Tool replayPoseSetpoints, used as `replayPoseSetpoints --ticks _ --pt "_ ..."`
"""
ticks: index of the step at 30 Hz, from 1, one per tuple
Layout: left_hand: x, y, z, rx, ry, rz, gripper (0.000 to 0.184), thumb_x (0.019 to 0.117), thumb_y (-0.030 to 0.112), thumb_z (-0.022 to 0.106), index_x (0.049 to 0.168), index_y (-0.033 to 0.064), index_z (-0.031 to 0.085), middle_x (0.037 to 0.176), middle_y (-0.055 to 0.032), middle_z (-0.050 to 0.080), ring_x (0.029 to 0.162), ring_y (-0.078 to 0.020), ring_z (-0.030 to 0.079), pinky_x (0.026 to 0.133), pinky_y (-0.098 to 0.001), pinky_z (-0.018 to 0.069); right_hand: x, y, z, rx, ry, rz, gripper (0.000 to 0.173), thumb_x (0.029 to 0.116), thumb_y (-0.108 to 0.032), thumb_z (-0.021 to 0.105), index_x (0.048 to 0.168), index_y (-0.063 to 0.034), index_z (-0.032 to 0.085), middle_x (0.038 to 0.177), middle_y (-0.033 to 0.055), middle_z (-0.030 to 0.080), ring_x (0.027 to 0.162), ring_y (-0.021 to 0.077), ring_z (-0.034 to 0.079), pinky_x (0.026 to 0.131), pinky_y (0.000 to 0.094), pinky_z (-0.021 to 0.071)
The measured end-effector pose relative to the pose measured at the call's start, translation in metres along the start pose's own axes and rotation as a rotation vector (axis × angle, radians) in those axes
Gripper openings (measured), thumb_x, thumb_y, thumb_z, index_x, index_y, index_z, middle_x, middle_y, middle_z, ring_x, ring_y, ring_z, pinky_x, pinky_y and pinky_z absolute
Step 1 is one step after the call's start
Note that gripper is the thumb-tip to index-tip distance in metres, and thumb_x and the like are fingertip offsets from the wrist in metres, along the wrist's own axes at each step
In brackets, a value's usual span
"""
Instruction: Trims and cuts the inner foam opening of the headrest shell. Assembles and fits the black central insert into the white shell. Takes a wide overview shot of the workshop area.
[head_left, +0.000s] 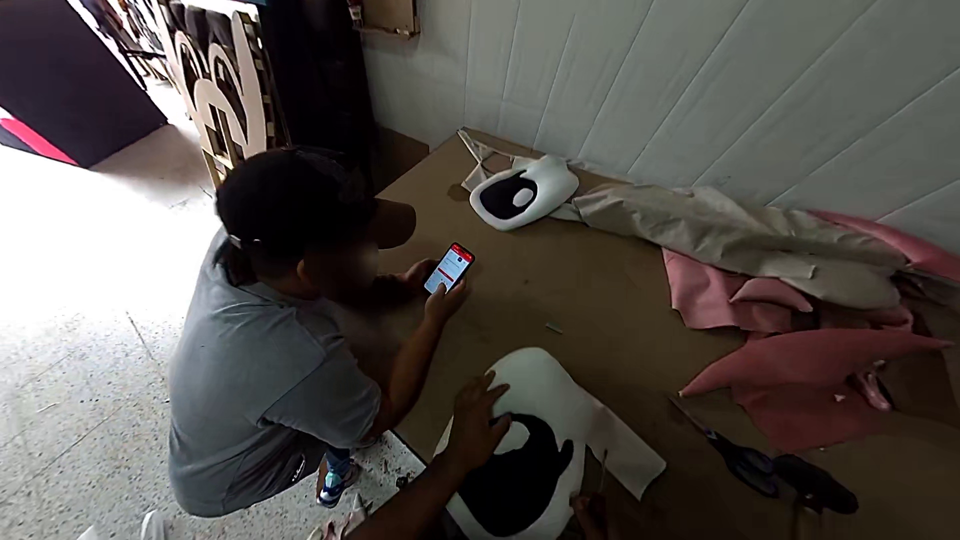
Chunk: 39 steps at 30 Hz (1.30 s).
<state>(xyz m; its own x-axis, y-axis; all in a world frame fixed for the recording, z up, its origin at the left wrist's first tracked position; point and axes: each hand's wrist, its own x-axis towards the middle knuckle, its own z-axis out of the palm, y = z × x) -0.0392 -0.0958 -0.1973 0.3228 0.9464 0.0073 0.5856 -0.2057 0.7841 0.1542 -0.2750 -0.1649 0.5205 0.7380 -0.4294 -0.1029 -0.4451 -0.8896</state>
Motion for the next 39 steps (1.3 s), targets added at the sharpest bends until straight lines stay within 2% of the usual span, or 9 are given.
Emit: replayPoseSetpoints --ticks 3,5,10,14,19,23,29,34,39 --pt "0.021 0.001 -0.016 0.089 -0.029 -0.034 0.049 0.0972 0.054 0.06 0.143 0.0359 0.06 0.161 0.0093 0.043 0.15 -0.0152 0.037 0.121 -0.0514 0.0342 0.022 -0.007 -0.004 0.067 0.002 -0.037 0.031 0.1025 -0.017 0.056 0.125 0.0042 0.056 0.11 0.0096 0.065 0.094 0.0137 0.065 0.081 0.0351 0.0591" --pt "0.029 -0.001 -0.022 0.123 -0.056 -0.014 0.051 0.0965 0.054 0.062 0.143 0.0339 0.06 0.161 0.0079 0.044 0.149 -0.0162 0.039 0.121 -0.0508 0.0357 0.031 -0.014 -0.009 0.037 0.032 -0.077 0.044 0.0981 -0.018 0.06 0.134 0.006 0.053 0.116 0.012 0.066 0.093 0.0142 0.066 0.079 0.0337 0.0585" --pt "0.019 -0.006 0.011 0.255 -0.119 0.063 0.073 0.0858 0.066 0.07 0.151 0.0388 0.051 0.171 0.0042 0.024 0.159 -0.022 0.017 0.124 -0.0543 0.0299 0.035 -0.062 -0.036 -0.101 0.051 -0.097 0.047 0.0995 -0.034 0.062 0.135 -0.0038 0.056 0.096 0.008 0.067 0.065 0.0168 0.061 0.051 0.0317 0.0523" --pt "0.027 -0.001 0.01 0.282 -0.152 0.033 0.081 0.0816 0.07 0.072 0.152 0.0387 0.048 0.172 0.0001 0.019 0.16 -0.0254 0.013 0.125 -0.0556 0.0284 0.039 -0.077 -0.033 -0.34 -0.083 -0.169 0.062 0.1005 -0.045 0.059 0.152 -0.0133 0.047 0.137 0.0089 0.061 0.1 0.0155 0.067 0.08 0.0358 0.0608" --pt "0.047 0.004 0.011 0.272 -0.186 0.065 0.077 0.0824 0.069 0.071 0.151 0.0407 0.049 0.172 0.0004 0.02 0.16 -0.0223 0.011 0.128 -0.0538 0.023 0.038 -0.066 -0.024 -0.427 -0.139 -0.209 0.047 0.0992 -0.033 0.062 0.138 -0.0071 0.059 0.122 0.0094 0.066 0.101 0.0139 0.066 0.083 0.0336 0.0597" --pt "0.043 0.012 0.013 0.278 -0.165 0.097 0.077 0.0814 0.061 0.077 0.15 0.0376 0.051 0.172 -0.0023 0.02 0.16 -0.0254 0.007 0.127 -0.0623 0.0145 0.029 -0.07 -0.02 -0.477 -0.088 -0.107 0.048 0.1014 -0.044 0.059 0.131 -0.0066 0.059 0.101 0.0049 0.067 0.074 0.0116 0.063 0.061 0.0309 0.0568" --pt "0.045 0.028 0.027 0.36 -0.205 0.128 0.096 0.0747 0.079 0.07 0.157 0.0378 0.041 0.173 -0.0044 0.016 0.16 -0.0347 0.003 0.122 -0.0733 0.0041 0.026 -0.064 -0.037 -0.564 -0.249 0.07 0.05 0.1058 -0.047 0.049 0.152 -0.0283 0.051 0.104 0.0018 0.07 0.076 0.0136 0.065 0.066 0.0364 0.0591" --pt "0.049 0.03 0.032 0.435 -0.236 0.097 0.119 0.0656 0.087 0.07 0.164 0.0346 0.026 0.175 -0.0051 0.005 0.16 -0.0353 -0.005 0.121 -0.0745 0.0027 0.029 -0.049 -0.031 -0.595 -0.3 0.088 0.046 0.1063 -0.037 0.052 0.152 -0.0326 0.052 0.122 -0.0034 0.069 0.086 0.007 0.066 0.076 0.0308 0.0587" --pt "0.056 0.036 0.038 0.483 -0.262 0.07 0.124 0.0635 0.09 0.067 0.165 0.0358 0.022 0.175 -0.0055 0.001 0.16 -0.0351 -0.006 0.12 -0.0743 0.0032 0.044 -0.042 -0.035 -0.649 -0.318 0.112 0.044 0.1064 -0.04 0.051 0.15 -0.0374 0.054 0.117 -0.0064 0.07 0.088 0.0051 0.066 0.079 0.0301 0.0582"
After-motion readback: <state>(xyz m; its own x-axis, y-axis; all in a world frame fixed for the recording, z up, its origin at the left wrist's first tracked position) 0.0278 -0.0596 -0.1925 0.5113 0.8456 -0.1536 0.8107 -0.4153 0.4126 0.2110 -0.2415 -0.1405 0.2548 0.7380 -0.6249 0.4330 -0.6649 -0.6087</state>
